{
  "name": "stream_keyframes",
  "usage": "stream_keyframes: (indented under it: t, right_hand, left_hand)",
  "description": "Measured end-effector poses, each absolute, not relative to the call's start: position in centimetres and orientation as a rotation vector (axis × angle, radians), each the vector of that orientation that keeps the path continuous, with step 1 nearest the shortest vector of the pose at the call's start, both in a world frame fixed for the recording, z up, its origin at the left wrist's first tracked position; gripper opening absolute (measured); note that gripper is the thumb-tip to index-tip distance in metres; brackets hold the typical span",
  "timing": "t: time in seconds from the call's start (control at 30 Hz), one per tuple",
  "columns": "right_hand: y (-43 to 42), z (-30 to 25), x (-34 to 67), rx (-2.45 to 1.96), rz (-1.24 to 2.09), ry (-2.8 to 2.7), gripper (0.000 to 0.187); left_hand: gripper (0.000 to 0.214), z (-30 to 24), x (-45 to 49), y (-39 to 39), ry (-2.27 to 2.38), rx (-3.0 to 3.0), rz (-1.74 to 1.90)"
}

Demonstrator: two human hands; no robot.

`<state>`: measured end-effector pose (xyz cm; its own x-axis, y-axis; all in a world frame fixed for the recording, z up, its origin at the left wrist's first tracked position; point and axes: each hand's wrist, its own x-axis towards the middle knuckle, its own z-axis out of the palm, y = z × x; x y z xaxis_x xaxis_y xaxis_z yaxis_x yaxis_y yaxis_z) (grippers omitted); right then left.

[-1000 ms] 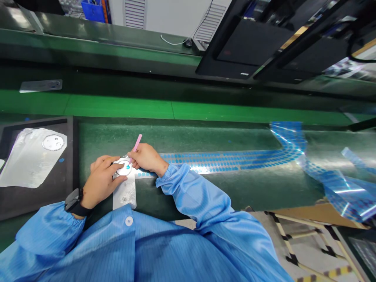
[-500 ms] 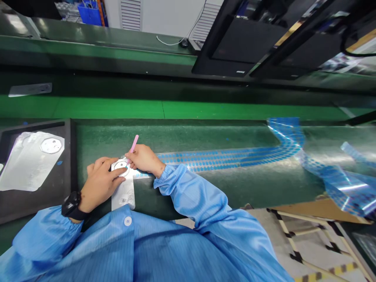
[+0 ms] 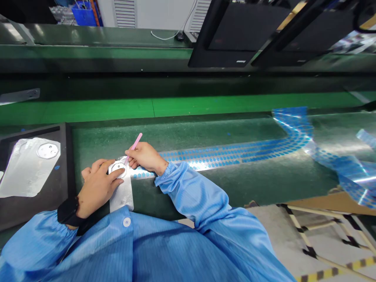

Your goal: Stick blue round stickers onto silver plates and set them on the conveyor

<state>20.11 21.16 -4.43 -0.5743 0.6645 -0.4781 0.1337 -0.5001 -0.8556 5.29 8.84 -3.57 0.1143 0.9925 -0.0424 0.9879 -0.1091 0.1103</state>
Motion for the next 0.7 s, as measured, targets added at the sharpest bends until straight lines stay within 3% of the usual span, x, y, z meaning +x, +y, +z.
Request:
stream_keyframes:
  t: [0.27, 0.4, 0.7]
  right_hand:
    - [21.3, -4.9, 20.4, -1.136, 2.197, -1.279, 0.023]
    - [21.9, -5.3, 20.8, -1.047, 2.263, -1.169, 0.022]
    - [23.3, -6.1, 21.1, -0.887, 2.38, -0.931, 0.029]
  left_hand:
    - [0.013, -3.7, 5.4, 9.3, 2.033, 2.195, 0.152]
    - [0.024, -2.7, 5.3, 10.0, 2.004, 2.038, 0.183]
    - [0.018, 7.1, -2.0, 22.2, 2.102, 2.187, 0.37]
